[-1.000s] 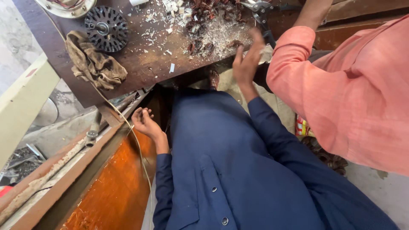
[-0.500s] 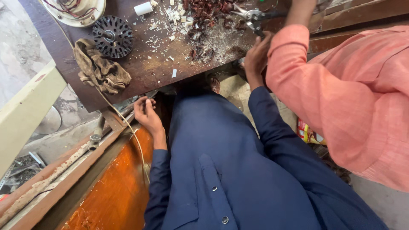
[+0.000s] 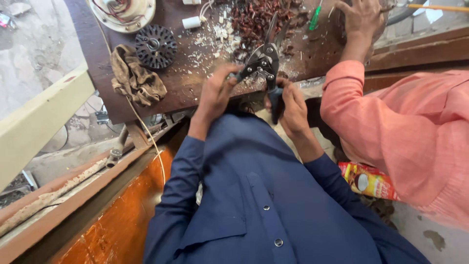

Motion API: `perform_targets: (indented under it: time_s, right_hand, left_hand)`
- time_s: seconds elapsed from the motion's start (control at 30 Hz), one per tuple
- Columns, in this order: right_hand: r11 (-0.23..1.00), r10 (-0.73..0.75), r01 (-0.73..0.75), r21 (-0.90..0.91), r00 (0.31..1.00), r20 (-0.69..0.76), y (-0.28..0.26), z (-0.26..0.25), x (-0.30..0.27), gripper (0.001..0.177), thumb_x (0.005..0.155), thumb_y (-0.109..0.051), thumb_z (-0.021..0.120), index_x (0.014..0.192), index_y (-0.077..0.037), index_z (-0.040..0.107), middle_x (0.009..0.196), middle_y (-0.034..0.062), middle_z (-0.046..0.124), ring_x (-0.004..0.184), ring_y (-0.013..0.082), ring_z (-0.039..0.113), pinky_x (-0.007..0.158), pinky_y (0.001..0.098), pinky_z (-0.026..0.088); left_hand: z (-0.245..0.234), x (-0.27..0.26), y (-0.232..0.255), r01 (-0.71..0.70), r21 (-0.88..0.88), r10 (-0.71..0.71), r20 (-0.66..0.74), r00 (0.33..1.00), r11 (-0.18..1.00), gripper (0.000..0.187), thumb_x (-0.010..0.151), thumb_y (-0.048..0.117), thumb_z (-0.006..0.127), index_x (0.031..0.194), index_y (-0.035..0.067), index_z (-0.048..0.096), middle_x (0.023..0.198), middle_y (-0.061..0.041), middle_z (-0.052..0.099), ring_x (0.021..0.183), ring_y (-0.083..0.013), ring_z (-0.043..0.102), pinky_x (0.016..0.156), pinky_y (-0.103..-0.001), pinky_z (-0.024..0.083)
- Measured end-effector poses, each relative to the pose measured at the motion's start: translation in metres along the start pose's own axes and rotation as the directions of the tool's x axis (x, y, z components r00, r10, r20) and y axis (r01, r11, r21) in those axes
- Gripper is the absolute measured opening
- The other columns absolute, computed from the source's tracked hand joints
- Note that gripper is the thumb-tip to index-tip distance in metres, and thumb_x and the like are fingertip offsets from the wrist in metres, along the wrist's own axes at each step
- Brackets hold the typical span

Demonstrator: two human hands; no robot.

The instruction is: The person uses pliers to strip copper wire from a motor component on a wooden workbench. They then use a screwdriver to pry apart a small black plastic part. Finally, they gather loose copper wire scraps from the table and place them into a container.

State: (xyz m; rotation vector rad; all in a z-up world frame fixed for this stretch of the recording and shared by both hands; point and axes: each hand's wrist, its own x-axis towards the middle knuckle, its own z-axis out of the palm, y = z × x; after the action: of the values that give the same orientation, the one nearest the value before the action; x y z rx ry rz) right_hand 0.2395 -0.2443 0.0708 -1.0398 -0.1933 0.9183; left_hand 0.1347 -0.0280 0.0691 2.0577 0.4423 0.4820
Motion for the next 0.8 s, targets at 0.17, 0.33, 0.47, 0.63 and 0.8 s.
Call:
perform_targets:
  time_s: [0.17,0.33,0.47,0.63,0.8]
  right_hand:
    - [0.97,-0.069,0.009,0.244,0.969,0.239,-0.004,0.051,0.003,0.068,0.099,-0.057,0.051,0.147,-0.01,0.045,0.14,0.01,0.056,0.131,0.0206,0.058,0.116,0.038,0.044]
    - [0.985,0.17,-0.173,-0.008,0.96,0.22,-0.002,0.043,0.006,0.076,0.089,-0.023,0.073,0.153,0.0,0.041,0.149,0.0118,0.048,0.142,0.0249,0.045,0.122,0.0434,0.033]
    - [0.996,0.091,-0.09,-0.019,0.937,0.338,-0.004,0.047,0.003,0.083,0.08,-0.017,0.071,0.155,0.0,0.042,0.157,0.0152,0.048,0.144,0.0258,0.048,0.126,0.0419,0.033]
    - [0.999,0.028,-0.036,0.018,0.937,0.348,-0.003,0.047,0.002,0.09,0.073,-0.006,0.07,0.157,-0.001,0.036,0.159,0.0131,0.043,0.153,0.0271,0.041,0.131,0.0457,0.031]
    - [0.993,0.115,-0.122,0.005,0.95,0.289,0.007,0.023,-0.002,0.093,0.073,0.0,0.067,0.157,-0.007,0.029,0.156,0.0102,0.042,0.15,0.0287,0.042,0.124,0.0455,0.034]
  left_hand:
    - [0.035,-0.036,-0.009,0.274,-0.493,-0.27,0.081,0.959,0.826,0.068,0.111,0.06,0.038,0.086,0.0,0.058,0.071,-0.004,0.052,0.066,-0.0145,0.05,0.06,-0.031,0.038]
    - [0.051,-0.055,-0.004,0.224,-0.661,-0.226,0.084,0.97,0.716,0.079,0.101,0.071,0.032,0.122,0.0,0.06,0.093,-0.004,0.07,0.083,-0.0125,0.066,0.074,-0.029,0.053]
    - [0.034,-0.049,0.007,0.197,-0.372,-0.183,0.073,0.98,0.907,0.079,0.102,0.072,0.031,0.102,0.005,0.073,0.093,-0.006,0.074,0.085,-0.0202,0.07,0.073,-0.034,0.053]
    - [-0.006,-0.036,0.042,0.102,0.262,-0.05,-0.197,0.979,0.96,0.036,0.106,0.042,0.062,0.123,0.011,0.067,0.128,-0.008,0.066,0.117,-0.0278,0.063,0.098,-0.043,0.051]
    - [-0.013,-0.027,0.062,-0.349,0.393,0.331,0.114,0.937,0.851,0.059,0.097,-0.003,0.058,0.149,0.023,0.064,0.165,-0.005,0.038,0.153,-0.0239,0.031,0.126,-0.044,0.025]
